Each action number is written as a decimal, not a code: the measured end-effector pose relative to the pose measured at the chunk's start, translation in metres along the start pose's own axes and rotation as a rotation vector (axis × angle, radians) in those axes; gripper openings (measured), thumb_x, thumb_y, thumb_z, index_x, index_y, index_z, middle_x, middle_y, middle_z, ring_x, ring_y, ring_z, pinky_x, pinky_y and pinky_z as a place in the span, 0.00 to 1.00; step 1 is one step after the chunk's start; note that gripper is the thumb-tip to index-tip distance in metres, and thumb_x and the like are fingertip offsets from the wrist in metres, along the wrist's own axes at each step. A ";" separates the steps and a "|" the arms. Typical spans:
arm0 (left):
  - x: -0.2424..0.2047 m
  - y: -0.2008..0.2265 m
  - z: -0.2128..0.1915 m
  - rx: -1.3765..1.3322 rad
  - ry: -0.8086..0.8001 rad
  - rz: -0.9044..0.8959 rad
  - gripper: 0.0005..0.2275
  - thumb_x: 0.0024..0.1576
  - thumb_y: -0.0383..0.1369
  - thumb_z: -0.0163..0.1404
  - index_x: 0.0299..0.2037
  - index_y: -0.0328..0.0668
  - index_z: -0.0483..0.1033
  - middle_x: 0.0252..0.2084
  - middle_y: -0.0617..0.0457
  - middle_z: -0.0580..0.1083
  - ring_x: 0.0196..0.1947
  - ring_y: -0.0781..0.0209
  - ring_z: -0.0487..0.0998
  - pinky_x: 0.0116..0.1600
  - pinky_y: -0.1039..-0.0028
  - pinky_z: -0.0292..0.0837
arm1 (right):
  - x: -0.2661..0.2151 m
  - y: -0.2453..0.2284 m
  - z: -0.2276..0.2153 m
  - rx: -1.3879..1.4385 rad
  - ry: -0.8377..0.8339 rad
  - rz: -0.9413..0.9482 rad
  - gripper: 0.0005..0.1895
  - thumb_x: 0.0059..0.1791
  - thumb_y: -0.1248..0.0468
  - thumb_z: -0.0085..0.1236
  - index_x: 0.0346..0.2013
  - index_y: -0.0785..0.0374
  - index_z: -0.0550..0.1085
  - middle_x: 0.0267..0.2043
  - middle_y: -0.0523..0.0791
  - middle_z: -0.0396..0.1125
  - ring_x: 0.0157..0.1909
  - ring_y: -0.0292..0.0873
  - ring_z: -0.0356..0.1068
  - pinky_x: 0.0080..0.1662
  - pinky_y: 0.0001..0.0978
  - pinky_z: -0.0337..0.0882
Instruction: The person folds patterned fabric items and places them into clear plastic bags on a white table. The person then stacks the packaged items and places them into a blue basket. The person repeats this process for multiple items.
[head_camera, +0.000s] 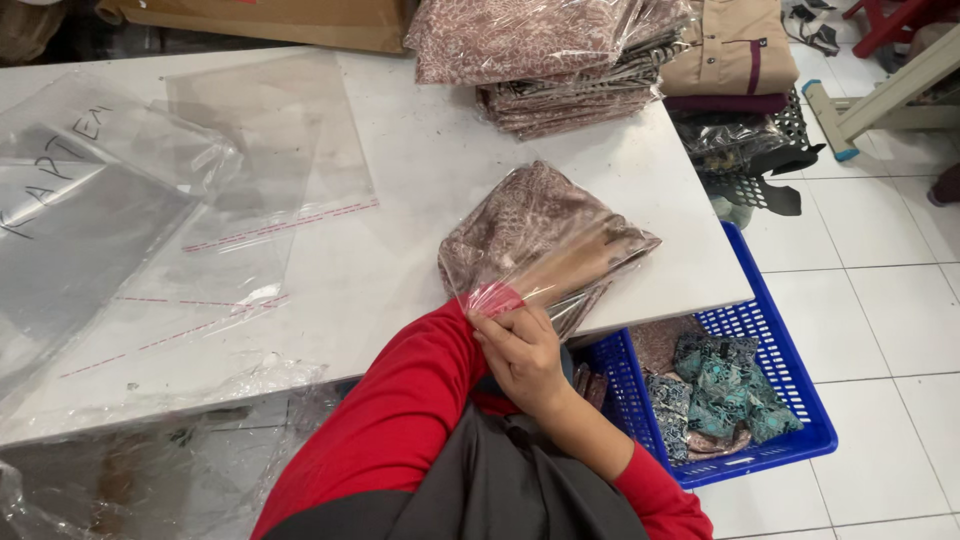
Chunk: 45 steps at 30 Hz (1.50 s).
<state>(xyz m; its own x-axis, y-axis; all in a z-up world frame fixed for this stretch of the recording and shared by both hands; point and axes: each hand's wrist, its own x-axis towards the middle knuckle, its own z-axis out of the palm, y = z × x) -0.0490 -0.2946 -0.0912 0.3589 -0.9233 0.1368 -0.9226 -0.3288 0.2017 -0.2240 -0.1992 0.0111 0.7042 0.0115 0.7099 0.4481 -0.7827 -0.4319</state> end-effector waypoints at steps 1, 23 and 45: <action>0.005 0.004 0.001 -0.007 0.000 0.007 0.24 0.57 0.39 0.44 0.64 0.43 0.59 0.70 0.33 0.49 0.70 0.41 0.46 0.69 0.46 0.41 | -0.004 0.001 -0.002 -0.015 0.003 0.016 0.18 0.48 0.70 0.63 0.53 0.58 0.79 0.34 0.42 0.67 0.37 0.45 0.65 0.43 0.39 0.66; -0.166 -0.007 -0.047 0.026 0.007 -0.063 0.28 0.66 0.41 0.35 0.77 0.47 0.48 0.79 0.39 0.39 0.78 0.44 0.34 0.75 0.49 0.28 | -0.042 0.282 -0.024 -0.547 -0.329 0.676 0.35 0.56 0.42 0.39 0.73 0.58 0.60 0.78 0.50 0.48 0.79 0.51 0.43 0.73 0.57 0.34; -0.272 -0.042 -0.043 0.171 0.204 0.029 0.25 0.59 0.34 0.46 0.68 0.36 0.65 0.72 0.37 0.61 0.72 0.42 0.60 0.72 0.52 0.55 | -0.030 0.216 -0.071 -0.341 0.261 0.863 0.29 0.53 0.50 0.59 0.63 0.63 0.69 0.58 0.54 0.68 0.60 0.54 0.67 0.58 0.49 0.69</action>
<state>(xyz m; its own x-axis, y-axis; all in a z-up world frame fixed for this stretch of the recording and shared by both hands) -0.1024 -0.0208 -0.0950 0.3371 -0.8795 0.3359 -0.9371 -0.3477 0.0302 -0.1878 -0.4129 -0.0641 0.5532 -0.7595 0.3422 -0.3799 -0.5955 -0.7078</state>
